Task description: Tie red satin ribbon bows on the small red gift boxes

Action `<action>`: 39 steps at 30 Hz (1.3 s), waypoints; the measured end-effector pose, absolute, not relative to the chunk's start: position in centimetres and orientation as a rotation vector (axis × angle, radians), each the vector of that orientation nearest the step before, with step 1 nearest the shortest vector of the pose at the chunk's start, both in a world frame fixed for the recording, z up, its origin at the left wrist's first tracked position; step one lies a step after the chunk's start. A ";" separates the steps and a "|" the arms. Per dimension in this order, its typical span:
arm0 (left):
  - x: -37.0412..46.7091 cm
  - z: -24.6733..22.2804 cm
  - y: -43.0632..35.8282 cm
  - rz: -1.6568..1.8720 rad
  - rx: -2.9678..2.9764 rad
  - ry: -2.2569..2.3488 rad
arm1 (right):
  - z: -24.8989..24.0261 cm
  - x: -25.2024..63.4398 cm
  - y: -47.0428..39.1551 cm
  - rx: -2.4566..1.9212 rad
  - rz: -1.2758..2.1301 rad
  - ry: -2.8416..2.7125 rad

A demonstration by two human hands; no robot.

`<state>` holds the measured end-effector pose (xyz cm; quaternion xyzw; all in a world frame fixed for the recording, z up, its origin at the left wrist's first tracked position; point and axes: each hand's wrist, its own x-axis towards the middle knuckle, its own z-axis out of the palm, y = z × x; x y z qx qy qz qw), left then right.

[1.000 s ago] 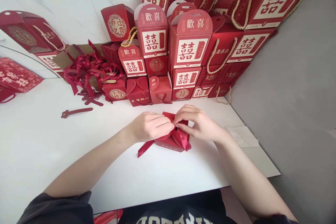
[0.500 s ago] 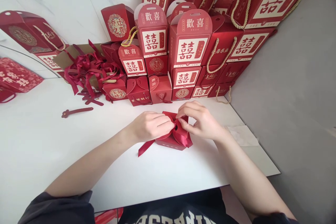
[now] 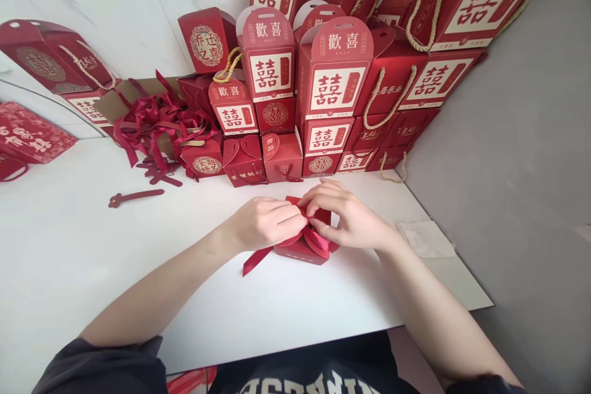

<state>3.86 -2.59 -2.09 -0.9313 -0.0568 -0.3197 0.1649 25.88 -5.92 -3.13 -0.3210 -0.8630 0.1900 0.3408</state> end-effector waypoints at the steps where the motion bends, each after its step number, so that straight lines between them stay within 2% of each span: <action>1: 3.9 -2.1 -2.6 -0.906 -2.649 -0.167 | -3.2 25.9 -5.9 -0.849 0.472 -2.222; 4: 3.9 -2.1 -2.6 -0.907 -2.639 -0.171 | -3.2 25.9 -6.0 -0.900 0.462 -2.118; 9: 3.8 -2.2 -2.5 -0.904 -2.637 -0.160 | -3.2 25.5 -6.2 -0.873 0.645 -2.155; 18: 3.9 -2.3 -2.7 -0.892 -2.645 -0.141 | -4.0 24.5 -6.0 -0.911 0.513 -2.039; 20: 3.8 -2.3 -2.7 -0.872 -2.657 -0.153 | -4.3 24.2 -5.9 -0.975 0.395 -2.033; 25: 3.7 -2.4 -2.7 -0.833 -2.666 -0.153 | -4.4 25.9 -5.0 -1.282 -0.211 -1.809; 28: 3.7 -2.3 -2.7 -0.858 -2.643 -0.120 | -3.9 29.3 -4.5 -1.581 -0.343 -1.592; 30: 3.8 -2.1 -2.8 -0.853 -2.618 -0.110 | -3.5 31.7 -4.5 -1.770 -0.203 -1.633; 32: 3.8 -1.9 -2.9 -0.831 -2.582 -0.093 | -3.1 33.3 -4.6 -1.751 0.073 -1.863; 39: 3.9 -1.1 -3.5 -0.730 -2.438 0.036 | -2.1 30.2 -5.3 -1.254 0.761 -1.956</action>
